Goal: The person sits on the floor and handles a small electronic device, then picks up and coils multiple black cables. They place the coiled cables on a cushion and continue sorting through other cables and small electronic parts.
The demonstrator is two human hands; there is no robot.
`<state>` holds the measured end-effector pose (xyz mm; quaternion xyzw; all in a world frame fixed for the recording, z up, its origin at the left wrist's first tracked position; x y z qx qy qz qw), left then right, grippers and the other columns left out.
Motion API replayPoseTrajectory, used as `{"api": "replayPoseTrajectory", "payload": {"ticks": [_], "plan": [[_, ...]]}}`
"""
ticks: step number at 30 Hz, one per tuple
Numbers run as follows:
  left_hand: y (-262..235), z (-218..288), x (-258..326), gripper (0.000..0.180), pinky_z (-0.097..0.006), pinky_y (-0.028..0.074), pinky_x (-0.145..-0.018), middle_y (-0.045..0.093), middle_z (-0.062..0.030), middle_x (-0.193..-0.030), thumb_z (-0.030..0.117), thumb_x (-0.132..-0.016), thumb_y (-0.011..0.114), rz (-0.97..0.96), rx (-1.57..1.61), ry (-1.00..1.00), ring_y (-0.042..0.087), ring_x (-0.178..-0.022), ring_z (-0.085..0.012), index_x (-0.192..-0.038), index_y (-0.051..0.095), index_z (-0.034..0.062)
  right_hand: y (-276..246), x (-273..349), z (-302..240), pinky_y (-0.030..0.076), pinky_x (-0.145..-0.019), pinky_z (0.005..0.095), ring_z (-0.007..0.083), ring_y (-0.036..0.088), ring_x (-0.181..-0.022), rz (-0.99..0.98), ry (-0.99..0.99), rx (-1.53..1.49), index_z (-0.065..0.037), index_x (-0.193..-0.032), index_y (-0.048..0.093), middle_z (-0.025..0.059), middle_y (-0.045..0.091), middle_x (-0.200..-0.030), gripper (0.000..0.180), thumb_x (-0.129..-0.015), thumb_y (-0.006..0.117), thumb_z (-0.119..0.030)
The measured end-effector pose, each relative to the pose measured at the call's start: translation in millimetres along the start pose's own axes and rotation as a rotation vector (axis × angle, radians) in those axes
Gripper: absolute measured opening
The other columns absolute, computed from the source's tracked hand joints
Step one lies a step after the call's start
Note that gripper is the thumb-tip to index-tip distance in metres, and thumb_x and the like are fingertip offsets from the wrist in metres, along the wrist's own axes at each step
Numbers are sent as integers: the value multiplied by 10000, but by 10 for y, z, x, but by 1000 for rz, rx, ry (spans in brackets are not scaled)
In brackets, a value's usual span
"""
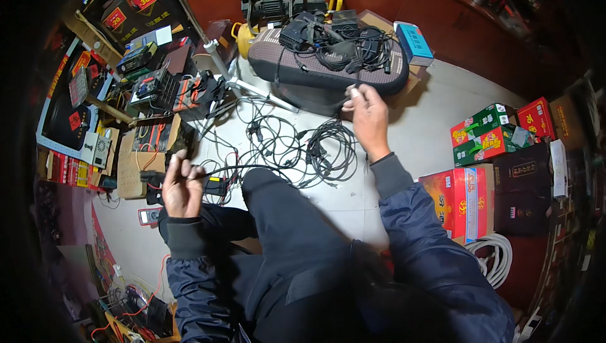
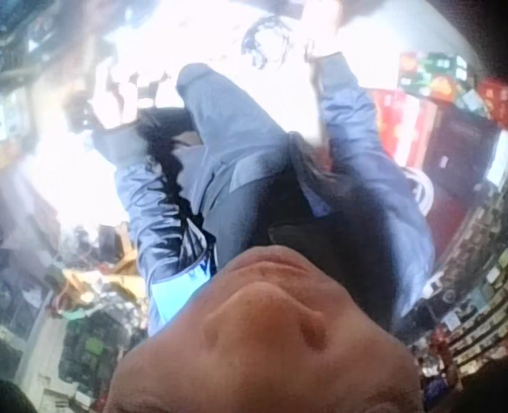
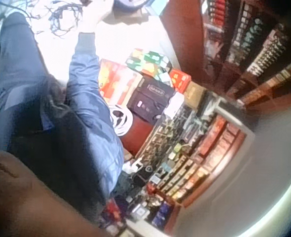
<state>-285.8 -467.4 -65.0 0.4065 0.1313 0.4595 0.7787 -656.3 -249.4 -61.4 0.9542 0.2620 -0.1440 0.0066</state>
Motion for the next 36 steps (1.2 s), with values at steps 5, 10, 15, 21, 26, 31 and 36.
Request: {"api": "replayPoseTrajectory", "payload": {"ticks": [5, 10, 15, 21, 26, 31, 36], "plan": [[-121, 283, -67, 306, -312, 436, -789, 326, 37, -700, 300, -1047, 579, -8, 73, 47, 345, -650, -105, -1031, 620, -3, -559, -445, -241, 594, -689, 275, 98, 637, -745, 73, -97, -22, 23, -1072, 631, 54, 644, -948, 236, -1079, 506, -177], [-186, 462, -112, 444, -335, 451, -797, 391, -10, -707, 379, -998, 633, 78, 215, 90, 380, -673, -144, -996, 637, -66, -959, -577, -366, 579, -676, 260, 79, 621, -711, 118, -45, 115, 35, -1117, 647, 51, 654, -929, 263, -1073, 510, -185], [-325, 698, -232, 480, -354, 452, -870, 385, -23, -763, 393, -965, 660, 125, 222, 134, 389, -702, -153, -1053, 584, -72, -1046, -643, -404, 550, -652, 249, 80, 595, -676, 126, -15, 84, 34, -1100, 665, 42, 647, -876, 271, -1064, 524, -193], [-591, 813, -375, 474, -310, 424, -719, 399, -25, -751, 421, -979, 631, 121, 256, 109, 374, -665, -147, -1036, 603, -48, -960, -1203, -455, 552, -646, 265, 98, 557, -640, 65, 84, 25, 51, -1097, 653, 34, 611, -841, 294, -1053, 535, -214], [-627, 648, -405, 464, -271, 338, -555, 371, -8, -657, 458, -1012, 562, 90, 114, 44, 370, -556, -133, -982, 644, 2, -790, -2177, -340, 590, -699, 310, 176, 665, -771, 147, 72, 56, 107, -1328, 537, 140, 658, -981, 392, -1026, 558, -142], [-585, 622, -428, 452, -261, 332, -504, 428, -6, -667, 464, -1042, 510, 117, -11, 85, 374, -502, -118, -945, 622, 38, -595, -2229, -80, 593, -710, 312, 204, 698, -864, 152, 71, 81, 127, -1416, 459, 182, 662, -1097, 518, -999, 609, -142], [-557, 585, -682, 356, -250, 311, -519, 413, 8, -702, 434, -1045, 510, 101, -171, -9, 354, -533, -95, -855, 541, 135, -163, -1454, 459, 559, -667, 261, 148, 675, -786, -27, 186, 10, 87, -1243, 621, 123, 704, -1008, 306, -1005, 579, -100]]}}
Point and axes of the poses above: each hand's wrist, its own x-axis away from the middle knuckle, its own y-axis out of the palm, z = x × y, the point moved 4 cm from there along -x, towards the middle knuckle
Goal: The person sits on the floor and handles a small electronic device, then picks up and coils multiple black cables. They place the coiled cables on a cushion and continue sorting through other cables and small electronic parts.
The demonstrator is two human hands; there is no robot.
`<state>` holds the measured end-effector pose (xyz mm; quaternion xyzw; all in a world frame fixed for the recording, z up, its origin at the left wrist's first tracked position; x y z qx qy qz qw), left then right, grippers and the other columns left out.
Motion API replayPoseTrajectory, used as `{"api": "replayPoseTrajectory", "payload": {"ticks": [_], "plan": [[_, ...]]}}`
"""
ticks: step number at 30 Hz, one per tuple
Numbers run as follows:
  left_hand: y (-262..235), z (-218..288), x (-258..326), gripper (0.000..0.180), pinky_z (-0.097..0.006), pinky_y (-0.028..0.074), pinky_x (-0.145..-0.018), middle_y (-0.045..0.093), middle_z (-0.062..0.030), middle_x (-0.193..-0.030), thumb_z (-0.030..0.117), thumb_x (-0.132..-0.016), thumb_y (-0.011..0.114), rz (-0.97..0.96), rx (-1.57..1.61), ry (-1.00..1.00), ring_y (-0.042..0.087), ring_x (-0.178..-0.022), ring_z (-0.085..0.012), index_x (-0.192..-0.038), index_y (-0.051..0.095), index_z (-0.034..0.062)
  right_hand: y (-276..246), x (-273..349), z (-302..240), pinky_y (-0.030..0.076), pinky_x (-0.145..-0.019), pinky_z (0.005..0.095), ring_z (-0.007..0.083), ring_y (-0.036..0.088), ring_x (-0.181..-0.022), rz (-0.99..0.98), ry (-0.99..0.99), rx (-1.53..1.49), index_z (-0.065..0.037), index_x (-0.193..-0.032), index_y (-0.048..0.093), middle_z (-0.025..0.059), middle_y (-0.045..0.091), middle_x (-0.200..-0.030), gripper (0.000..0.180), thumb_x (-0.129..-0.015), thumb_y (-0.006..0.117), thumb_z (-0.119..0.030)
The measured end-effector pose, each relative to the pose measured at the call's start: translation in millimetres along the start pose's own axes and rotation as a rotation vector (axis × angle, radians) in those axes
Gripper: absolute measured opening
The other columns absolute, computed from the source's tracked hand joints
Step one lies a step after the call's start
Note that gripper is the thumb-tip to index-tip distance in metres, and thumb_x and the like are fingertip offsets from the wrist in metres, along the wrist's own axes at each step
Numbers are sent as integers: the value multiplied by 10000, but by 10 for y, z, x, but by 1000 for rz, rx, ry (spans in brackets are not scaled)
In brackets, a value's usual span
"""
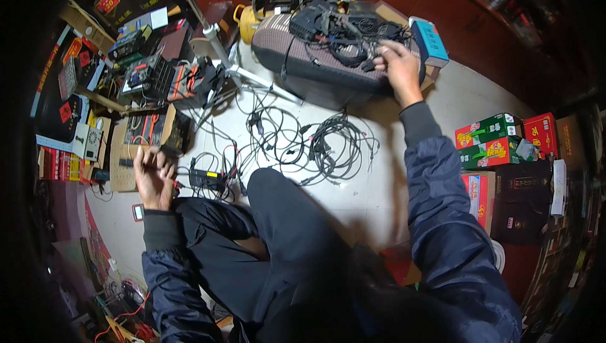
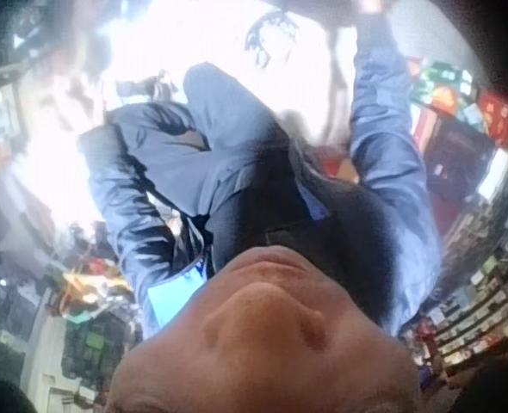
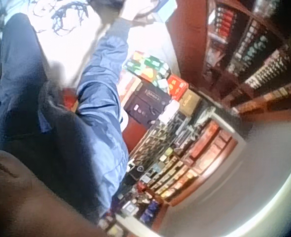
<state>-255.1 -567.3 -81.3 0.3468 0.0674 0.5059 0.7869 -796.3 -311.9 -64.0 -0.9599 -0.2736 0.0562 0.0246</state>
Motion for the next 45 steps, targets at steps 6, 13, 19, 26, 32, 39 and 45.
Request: {"api": "replayPoseTrajectory", "payload": {"ticks": [6, 13, 19, 26, 32, 39, 45], "plan": [[231, -197, -286, 325, -242, 288, -528, 356, 33, -727, 397, -1023, 579, -69, -204, -102, 337, -568, -83, -827, 477, 158, 816, 776, 1236, 536, -668, 248, 121, 654, -756, -284, 338, 35, 63, -1119, 670, 105, 701, -964, 230, -998, 592, -117], [330, -261, -354, 276, -258, 334, -549, 490, -3, -744, 376, -1008, 608, -13, -291, -110, 432, -583, -102, -945, 570, 110, 1472, 1516, 3046, 545, -635, 299, 176, 666, -672, -666, 484, 247, 17, -1044, 701, 94, 714, -832, 199, -888, 634, -87], [258, -226, -392, 331, -270, 350, -559, 518, -40, -759, 435, -1022, 558, 2, -302, -113, 440, -584, -126, -976, 574, 108, 1586, 2588, 3830, 501, -991, 410, 364, 617, -1177, -1088, 277, 1039, -49, -1284, 630, 220, 637, -1222, 478, -845, 728, -210], [243, -185, -421, 349, -280, 375, -602, 530, -47, -771, 444, -1040, 528, 94, -258, -74, 468, -651, -139, -958, 567, 107, 1368, 2632, 3605, 525, -897, 483, 404, 639, -1051, -752, 179, 991, -78, -1023, 716, 199, 638, -1129, 176, -901, 596, -122], [363, -217, -358, 283, -298, 450, -690, 579, 2, -918, 372, -1043, 577, -18, -190, -73, 565, -827, -130, -963, 592, 101, 1442, 1715, 2148, 518, -702, 341, 213, 645, -731, -305, 58, 460, -11, -1121, 697, 135, 685, -860, 246, -917, 690, -149], [611, -346, -212, 358, -303, 507, -706, 607, -49, -874, 386, -1064, 509, -162, -337, -56, 622, -764, -172, -1083, 612, 43, 1776, 1293, 38, 427, -574, 187, 21, 534, -648, -439, 33, -82, 19, -1181, 657, -2, 668, -787, 283, -985, 677, -185], [895, -439, 163, 515, -418, 530, -958, 661, -140, -1204, 409, -1059, 516, -444, -302, -173, 652, -1114, -249, -1363, 484, -5, 2136, 1867, -679, 459, -617, 208, 55, 597, -697, -584, -60, -273, 68, -1249, 635, 21, 662, -809, 369, -992, 689, -191]]}}
Point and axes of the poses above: each hand's wrist, its own x-axis away from the middle knuckle, its own y-axis out of the palm, z = x × y, the point moved 4 cm from there along -x, towards the middle knuckle
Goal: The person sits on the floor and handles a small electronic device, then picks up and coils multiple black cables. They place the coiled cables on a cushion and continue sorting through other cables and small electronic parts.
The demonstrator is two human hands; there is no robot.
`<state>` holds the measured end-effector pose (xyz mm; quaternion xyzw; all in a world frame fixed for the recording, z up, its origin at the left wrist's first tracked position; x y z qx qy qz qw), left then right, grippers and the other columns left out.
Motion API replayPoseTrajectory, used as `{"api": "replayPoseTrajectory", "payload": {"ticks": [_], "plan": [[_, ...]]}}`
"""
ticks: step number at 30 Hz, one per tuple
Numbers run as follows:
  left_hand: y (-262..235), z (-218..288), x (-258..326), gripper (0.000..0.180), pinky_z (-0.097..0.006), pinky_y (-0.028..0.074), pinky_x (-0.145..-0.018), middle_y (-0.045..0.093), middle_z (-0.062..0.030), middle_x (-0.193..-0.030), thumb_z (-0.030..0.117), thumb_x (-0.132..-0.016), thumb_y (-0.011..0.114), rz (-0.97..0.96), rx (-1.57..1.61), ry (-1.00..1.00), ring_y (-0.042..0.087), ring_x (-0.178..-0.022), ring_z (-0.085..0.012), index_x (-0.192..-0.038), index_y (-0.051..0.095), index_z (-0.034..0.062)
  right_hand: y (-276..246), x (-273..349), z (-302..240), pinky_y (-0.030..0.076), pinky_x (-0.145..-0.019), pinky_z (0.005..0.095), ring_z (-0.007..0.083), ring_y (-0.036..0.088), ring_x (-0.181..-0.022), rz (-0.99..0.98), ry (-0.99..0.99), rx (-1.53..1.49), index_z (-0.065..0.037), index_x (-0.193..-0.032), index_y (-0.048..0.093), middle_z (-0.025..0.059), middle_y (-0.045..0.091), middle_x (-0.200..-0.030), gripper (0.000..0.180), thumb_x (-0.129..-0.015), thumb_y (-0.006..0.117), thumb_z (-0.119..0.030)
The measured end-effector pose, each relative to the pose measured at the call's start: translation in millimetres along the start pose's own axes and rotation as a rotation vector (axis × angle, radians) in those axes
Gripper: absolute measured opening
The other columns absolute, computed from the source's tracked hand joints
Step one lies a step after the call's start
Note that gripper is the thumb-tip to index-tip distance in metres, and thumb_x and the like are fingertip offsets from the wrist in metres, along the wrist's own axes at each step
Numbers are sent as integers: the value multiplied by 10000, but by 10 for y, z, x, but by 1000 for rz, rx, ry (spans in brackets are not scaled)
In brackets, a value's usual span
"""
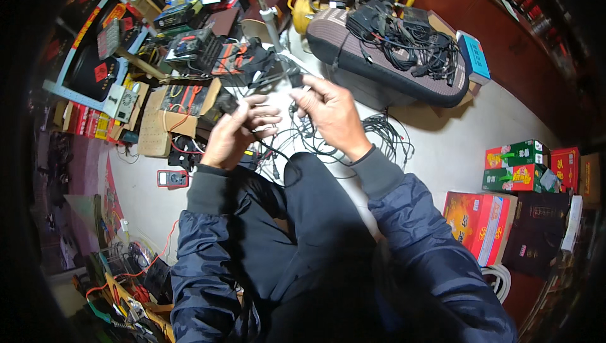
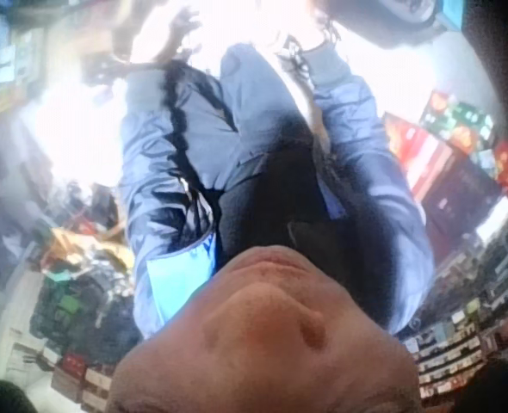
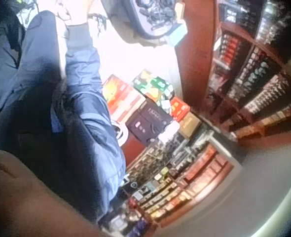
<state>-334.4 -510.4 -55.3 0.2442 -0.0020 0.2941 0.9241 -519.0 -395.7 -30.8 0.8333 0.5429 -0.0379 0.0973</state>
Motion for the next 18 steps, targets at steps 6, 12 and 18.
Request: {"api": "replayPoseTrajectory", "payload": {"ticks": [6, 12, 18], "plan": [[184, -132, 200, 475, -367, 459, -1068, 602, -53, -1292, 264, -1030, 611, -103, 43, 5, 589, -1186, -161, -1423, 491, 27, 567, 242, 110, 537, -858, 258, 110, 660, -977, -79, -109, 73, 34, -1349, 605, 80, 715, -1139, 379, -976, 615, -30], [106, -169, 265, 443, -341, 471, -1037, 614, -105, -1282, 196, -1023, 603, -97, -9, 38, 598, -1172, -174, -1393, 505, -26, 673, 296, 246, 540, -906, 269, 132, 658, -1043, -143, -6, -11, 46, -1368, 583, 100, 705, -1177, 399, -972, 593, -5], [68, -5, 200, 328, -345, 507, -949, 725, -146, -1100, 180, -1011, 546, -89, 132, 174, 666, -1095, -216, -1204, 637, -69, 777, 338, 169, 491, -988, 292, 151, 621, -1130, -122, -39, 67, -22, -1536, 381, 113, 652, -1276, 653, -942, 652, 3]]}}
Point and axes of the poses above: each hand's wrist, its own x-axis away from the middle knuckle, its own y-axis out of the palm, z = x × y, the point moved 4 cm from there along -x, towards the middle knuckle
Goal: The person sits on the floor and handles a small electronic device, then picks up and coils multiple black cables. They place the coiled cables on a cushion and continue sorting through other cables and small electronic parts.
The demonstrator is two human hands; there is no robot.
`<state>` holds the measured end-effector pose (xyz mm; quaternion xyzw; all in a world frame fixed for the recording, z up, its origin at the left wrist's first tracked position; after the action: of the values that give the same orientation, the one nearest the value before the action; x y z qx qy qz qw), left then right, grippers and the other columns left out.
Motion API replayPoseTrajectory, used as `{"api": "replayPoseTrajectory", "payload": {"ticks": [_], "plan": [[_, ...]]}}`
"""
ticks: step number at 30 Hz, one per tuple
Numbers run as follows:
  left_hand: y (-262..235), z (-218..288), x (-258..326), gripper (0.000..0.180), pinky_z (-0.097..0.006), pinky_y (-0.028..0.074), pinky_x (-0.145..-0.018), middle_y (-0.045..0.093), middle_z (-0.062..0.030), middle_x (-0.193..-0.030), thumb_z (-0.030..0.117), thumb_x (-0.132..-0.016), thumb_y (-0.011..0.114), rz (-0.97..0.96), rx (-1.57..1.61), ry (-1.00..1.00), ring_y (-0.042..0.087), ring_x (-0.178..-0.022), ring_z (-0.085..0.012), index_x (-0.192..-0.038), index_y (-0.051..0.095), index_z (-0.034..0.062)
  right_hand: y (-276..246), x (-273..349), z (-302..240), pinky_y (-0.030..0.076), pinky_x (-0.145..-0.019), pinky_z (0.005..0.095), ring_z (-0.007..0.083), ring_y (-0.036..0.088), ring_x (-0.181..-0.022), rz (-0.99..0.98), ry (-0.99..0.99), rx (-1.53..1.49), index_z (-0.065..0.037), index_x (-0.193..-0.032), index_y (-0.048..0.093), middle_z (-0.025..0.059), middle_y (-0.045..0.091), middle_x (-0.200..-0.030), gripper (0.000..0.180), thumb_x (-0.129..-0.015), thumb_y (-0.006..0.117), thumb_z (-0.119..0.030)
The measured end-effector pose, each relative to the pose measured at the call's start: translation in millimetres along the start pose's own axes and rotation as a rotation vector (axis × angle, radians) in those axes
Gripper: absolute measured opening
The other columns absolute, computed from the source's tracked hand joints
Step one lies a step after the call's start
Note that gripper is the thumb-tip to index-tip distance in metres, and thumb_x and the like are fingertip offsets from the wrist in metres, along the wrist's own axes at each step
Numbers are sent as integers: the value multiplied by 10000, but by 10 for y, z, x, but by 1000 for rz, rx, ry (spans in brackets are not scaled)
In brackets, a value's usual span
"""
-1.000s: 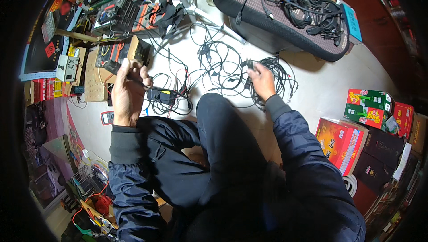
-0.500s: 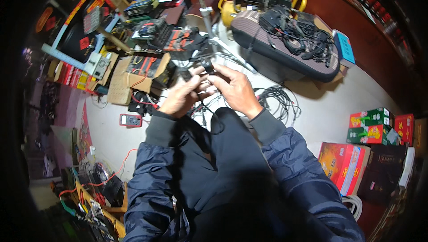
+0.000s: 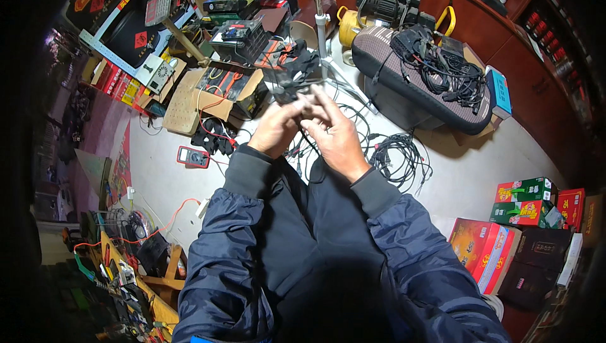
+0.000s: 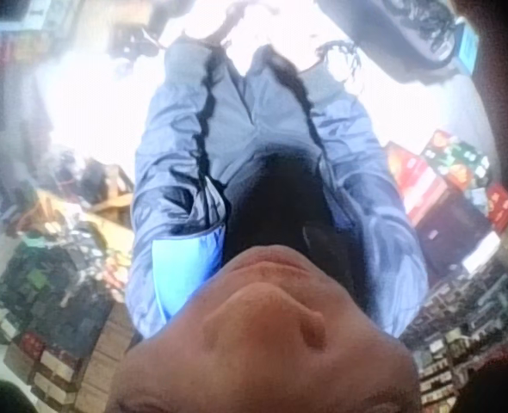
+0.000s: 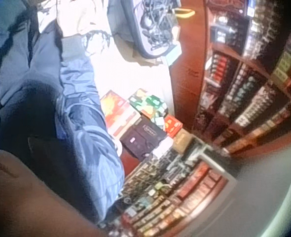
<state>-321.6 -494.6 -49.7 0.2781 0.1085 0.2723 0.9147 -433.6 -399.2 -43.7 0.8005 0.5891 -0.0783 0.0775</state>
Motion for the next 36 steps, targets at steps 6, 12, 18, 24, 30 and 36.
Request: {"api": "replayPoseTrajectory", "payload": {"ticks": [6, 12, 18, 24, 30, 36], "plan": [[-249, 275, 83, 206, -507, 435, -1065, 547, -39, -770, 228, -1003, 587, 220, 289, 206, 637, -969, -282, -875, 562, 68, 252, -48, 73, 439, -1089, 391, 277, 576, -1254, -156, -188, 251, -38, -1559, 299, 179, 523, -1438, 918, -781, 781, -98], [33, 811, 570, 252, -422, 475, -936, 394, 13, -651, 247, -1023, 590, 224, 363, 463, 459, -640, -139, -846, 517, 83, 382, 116, 160, 464, -1000, 430, 333, 585, -1127, -164, -194, 473, -83, -1442, 469, 152, 629, -1166, 696, -805, 729, -190], [743, 1518, 1200, 285, -257, 292, -467, 363, 22, -663, 290, -1042, 561, -71, 285, 567, 329, -529, -89, -854, 464, 98, 592, 329, 85, 502, -811, 391, 283, 624, -872, -172, -353, 414, -25, -856, 657, 100, 653, -864, 140, -860, 744, -134], [798, 2516, 2106, 290, -250, 237, -474, 312, 41, -620, 95, -965, 615, -19, 194, 821, 236, -481, -74, -745, 427, 111, -405, 175, 468, 429, -607, 273, 107, 482, -647, -24, -135, 356, -18, -1022, 744, 7, 605, -764, 265, -905, 526, 76], [81, 2673, 2341, 388, -284, 202, -500, 251, 26, -611, 116, -979, 592, 240, 154, 925, 210, -519, -104, -680, 346, 140, -1750, 86, 620, 368, -548, 256, 44, 441, -616, 152, 97, 496, -2, -1055, 750, -63, 529, -693, 209, -946, 582, -62], [-785, 1994, 1635, 305, -274, 188, -448, 265, 29, -573, 212, -1024, 548, 589, 270, 794, 196, -468, -101, -762, 443, 96, -2355, 298, 852, 343, -546, 282, 54, 359, -616, 151, 318, 501, -2, -1038, 765, -53, 490, -663, 321, -959, 710, -308]]}}
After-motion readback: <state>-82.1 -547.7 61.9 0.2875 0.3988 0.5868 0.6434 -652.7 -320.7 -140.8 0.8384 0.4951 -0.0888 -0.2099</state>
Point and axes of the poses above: each hand's wrist, its own x-axis away from the middle knuckle, its own y-axis out of the palm, z = x × y, the point moved 4 cm from there along -x, towards the middle knuckle
